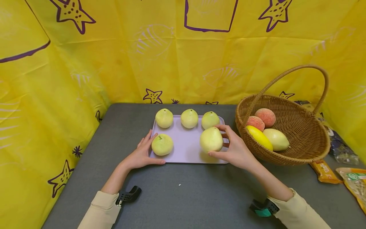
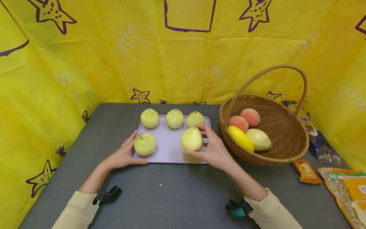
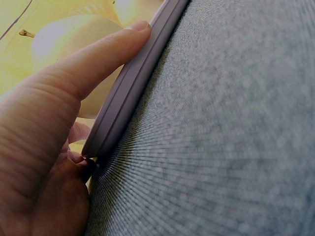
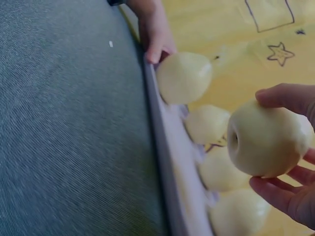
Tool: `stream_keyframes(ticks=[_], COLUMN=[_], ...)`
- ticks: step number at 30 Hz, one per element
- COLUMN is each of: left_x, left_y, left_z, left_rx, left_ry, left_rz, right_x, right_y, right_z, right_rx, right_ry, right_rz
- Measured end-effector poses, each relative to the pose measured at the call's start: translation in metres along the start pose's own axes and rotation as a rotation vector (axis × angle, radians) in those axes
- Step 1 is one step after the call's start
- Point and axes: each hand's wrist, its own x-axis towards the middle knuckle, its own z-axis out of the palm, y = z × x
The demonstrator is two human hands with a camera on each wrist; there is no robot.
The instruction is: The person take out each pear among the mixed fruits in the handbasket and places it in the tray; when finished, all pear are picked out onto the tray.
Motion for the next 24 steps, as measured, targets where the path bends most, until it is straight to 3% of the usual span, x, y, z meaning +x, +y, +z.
stream_keyframes(ticks=[15, 24], left_x=[0.000, 0.000], left_y=[0.001, 0.001], left_z=[0.000, 0.000], left_rx=[0.004, 0.014], left_ry=[-0.006, -0.004], left_rz=[-0.007, -0.013], right_x=[0.015, 0.023], right_y=[0.013, 0.016], right_z=[0.045, 0.063], right_rx=[0.096, 0.046], right_ry=[-0.021, -0.037], right_rz=[0.012, -0.053])
